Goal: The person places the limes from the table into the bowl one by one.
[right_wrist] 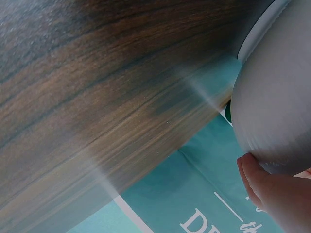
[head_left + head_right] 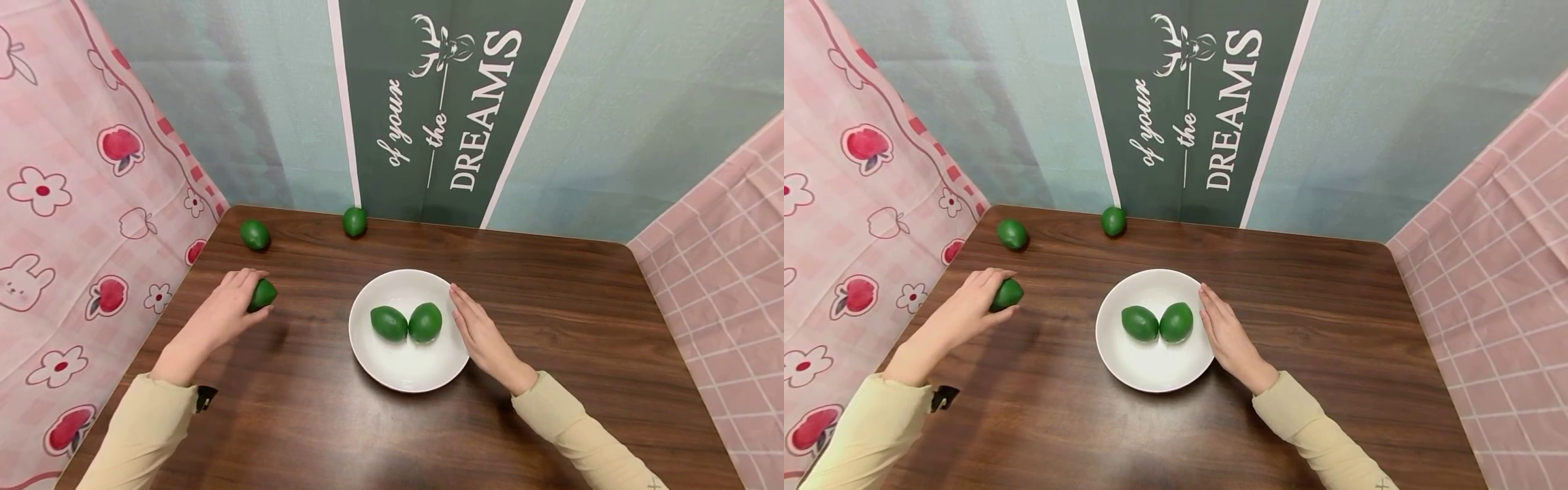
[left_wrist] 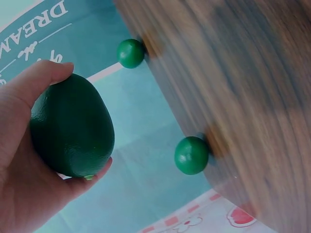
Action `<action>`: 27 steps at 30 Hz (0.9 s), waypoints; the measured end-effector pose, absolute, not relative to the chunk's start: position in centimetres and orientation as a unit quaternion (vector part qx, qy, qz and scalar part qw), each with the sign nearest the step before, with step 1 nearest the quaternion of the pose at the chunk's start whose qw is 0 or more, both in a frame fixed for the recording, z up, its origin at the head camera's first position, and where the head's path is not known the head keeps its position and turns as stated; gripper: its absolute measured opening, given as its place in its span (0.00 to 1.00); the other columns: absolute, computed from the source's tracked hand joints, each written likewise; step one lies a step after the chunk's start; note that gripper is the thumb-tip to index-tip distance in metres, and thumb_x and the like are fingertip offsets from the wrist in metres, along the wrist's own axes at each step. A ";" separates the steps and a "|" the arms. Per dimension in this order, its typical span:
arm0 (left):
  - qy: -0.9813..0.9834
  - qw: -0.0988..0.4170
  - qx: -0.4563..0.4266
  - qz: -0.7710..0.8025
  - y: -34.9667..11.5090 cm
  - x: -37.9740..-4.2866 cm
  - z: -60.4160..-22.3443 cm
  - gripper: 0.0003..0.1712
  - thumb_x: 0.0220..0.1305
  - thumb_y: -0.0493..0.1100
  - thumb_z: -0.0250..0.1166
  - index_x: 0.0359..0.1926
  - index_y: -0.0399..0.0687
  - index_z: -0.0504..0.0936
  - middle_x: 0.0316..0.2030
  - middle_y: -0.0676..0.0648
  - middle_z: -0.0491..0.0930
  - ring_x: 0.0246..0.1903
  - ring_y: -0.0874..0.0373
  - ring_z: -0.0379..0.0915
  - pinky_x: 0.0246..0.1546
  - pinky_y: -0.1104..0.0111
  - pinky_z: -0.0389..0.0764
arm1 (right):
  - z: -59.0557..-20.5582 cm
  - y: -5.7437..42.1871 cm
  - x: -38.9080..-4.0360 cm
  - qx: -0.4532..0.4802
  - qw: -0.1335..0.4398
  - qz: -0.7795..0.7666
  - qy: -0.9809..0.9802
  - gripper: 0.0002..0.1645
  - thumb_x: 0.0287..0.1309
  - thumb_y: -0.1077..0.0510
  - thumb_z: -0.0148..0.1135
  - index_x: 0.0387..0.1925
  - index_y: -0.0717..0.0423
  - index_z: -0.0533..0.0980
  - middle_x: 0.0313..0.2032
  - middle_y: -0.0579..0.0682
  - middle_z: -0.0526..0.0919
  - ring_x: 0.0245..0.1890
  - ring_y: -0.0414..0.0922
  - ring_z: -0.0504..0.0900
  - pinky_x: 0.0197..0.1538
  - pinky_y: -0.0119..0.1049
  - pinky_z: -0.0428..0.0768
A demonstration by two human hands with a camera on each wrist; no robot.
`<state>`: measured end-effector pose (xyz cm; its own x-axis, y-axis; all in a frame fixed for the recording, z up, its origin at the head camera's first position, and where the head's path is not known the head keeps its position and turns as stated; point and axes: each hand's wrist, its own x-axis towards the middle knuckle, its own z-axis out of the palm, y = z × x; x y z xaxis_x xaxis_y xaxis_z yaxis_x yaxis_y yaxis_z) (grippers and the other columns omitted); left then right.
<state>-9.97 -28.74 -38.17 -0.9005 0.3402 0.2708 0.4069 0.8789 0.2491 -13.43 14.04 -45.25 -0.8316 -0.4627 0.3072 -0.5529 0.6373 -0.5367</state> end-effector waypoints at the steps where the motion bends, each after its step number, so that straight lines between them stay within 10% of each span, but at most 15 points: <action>1: -0.962 0.111 -0.196 -0.152 -28.6 -9.9 -38.1 0.29 0.46 0.37 0.69 0.49 0.29 0.69 0.42 0.35 0.72 0.41 0.40 0.66 0.41 0.51 0.70 | -45.3 14.0 -13.4 0.282 0.071 0.320 -0.902 0.25 0.66 0.62 0.45 0.62 0.68 0.61 0.64 0.59 0.61 0.63 0.55 0.60 0.62 0.50 0.60; 27: -0.945 0.126 -0.258 -0.158 -24.9 -10.0 -35.9 0.29 0.47 0.39 0.69 0.50 0.32 0.69 0.43 0.39 0.72 0.43 0.45 0.66 0.41 0.56 0.71 | -45.3 13.9 -13.3 0.282 0.078 0.321 -0.901 0.24 0.65 0.63 0.46 0.61 0.68 0.62 0.64 0.59 0.62 0.63 0.55 0.61 0.61 0.49 0.60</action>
